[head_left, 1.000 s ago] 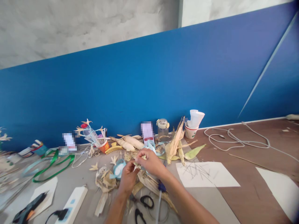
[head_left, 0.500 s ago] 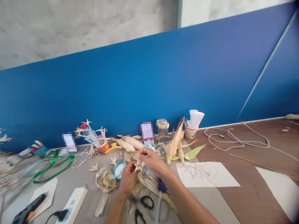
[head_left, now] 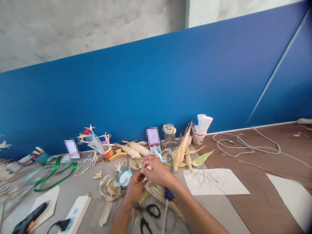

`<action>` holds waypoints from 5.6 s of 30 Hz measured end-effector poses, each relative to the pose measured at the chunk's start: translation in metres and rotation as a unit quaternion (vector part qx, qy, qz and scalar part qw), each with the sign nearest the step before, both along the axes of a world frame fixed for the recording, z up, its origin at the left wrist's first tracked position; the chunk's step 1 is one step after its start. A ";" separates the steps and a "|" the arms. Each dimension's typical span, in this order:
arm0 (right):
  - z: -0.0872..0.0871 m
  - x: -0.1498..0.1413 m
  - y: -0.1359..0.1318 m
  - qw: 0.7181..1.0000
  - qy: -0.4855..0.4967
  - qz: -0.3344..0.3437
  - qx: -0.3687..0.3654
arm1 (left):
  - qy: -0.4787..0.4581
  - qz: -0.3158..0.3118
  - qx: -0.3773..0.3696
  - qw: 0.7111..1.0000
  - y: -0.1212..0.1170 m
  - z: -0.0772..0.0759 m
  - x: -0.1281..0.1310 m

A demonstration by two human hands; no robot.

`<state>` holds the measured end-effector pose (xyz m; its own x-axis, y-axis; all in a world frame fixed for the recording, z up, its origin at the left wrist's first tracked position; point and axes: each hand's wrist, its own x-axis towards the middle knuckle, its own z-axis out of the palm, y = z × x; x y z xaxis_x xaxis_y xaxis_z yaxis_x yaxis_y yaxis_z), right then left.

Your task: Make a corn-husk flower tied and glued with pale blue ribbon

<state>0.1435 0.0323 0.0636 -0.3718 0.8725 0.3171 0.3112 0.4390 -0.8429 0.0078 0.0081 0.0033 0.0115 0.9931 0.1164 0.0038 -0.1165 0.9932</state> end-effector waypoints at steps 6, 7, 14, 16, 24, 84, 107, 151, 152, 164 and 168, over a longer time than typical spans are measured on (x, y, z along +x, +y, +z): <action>-0.001 -0.003 0.000 0.993 -0.114 -0.033 -0.004 | 0.037 -0.023 0.023 0.999 -0.001 -0.003 0.001; -0.001 -0.004 0.000 0.993 -0.112 -0.042 -0.006 | 0.040 -0.020 0.025 0.999 0.000 -0.003 0.001; 0.004 0.000 0.000 0.992 0.057 -0.113 -0.003 | 0.022 0.139 0.045 0.989 0.008 -0.009 -0.009; 0.004 -0.001 -0.001 0.991 0.075 -0.100 -0.045 | 0.020 0.171 0.048 0.984 0.010 -0.012 -0.013; -0.006 -0.017 -0.003 0.985 0.069 -0.056 -0.149 | -0.016 0.174 0.068 0.982 0.011 -0.014 -0.015; -0.032 -0.024 0.013 0.963 0.110 0.002 -0.244 | -0.427 0.031 -0.152 0.891 0.007 0.003 -0.008; -0.019 -0.017 0.011 0.924 0.134 0.027 -0.356 | -0.402 0.002 -0.129 0.907 0.003 0.004 -0.004; -0.018 -0.006 0.012 0.970 -0.182 -0.052 -0.152 | -0.125 0.074 -0.108 0.983 0.007 -0.004 -0.010; -0.017 -0.006 0.011 0.970 -0.183 -0.050 -0.149 | -0.125 0.073 -0.106 0.984 0.007 -0.004 -0.010; -0.006 -0.006 0.004 0.975 -0.180 -0.024 -0.130 | -0.186 0.017 -0.132 0.974 0.007 0.005 -0.012; -0.003 -0.005 0.001 0.978 -0.162 -0.010 -0.128 | -0.243 0.003 -0.155 0.957 0.006 0.010 -0.012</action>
<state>0.1382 0.0329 0.0608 -0.3983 0.9162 -0.0450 0.5872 0.2170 -0.7798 -0.0043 0.0138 0.0129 0.0248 0.9806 -0.1946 -0.4688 0.1833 0.8641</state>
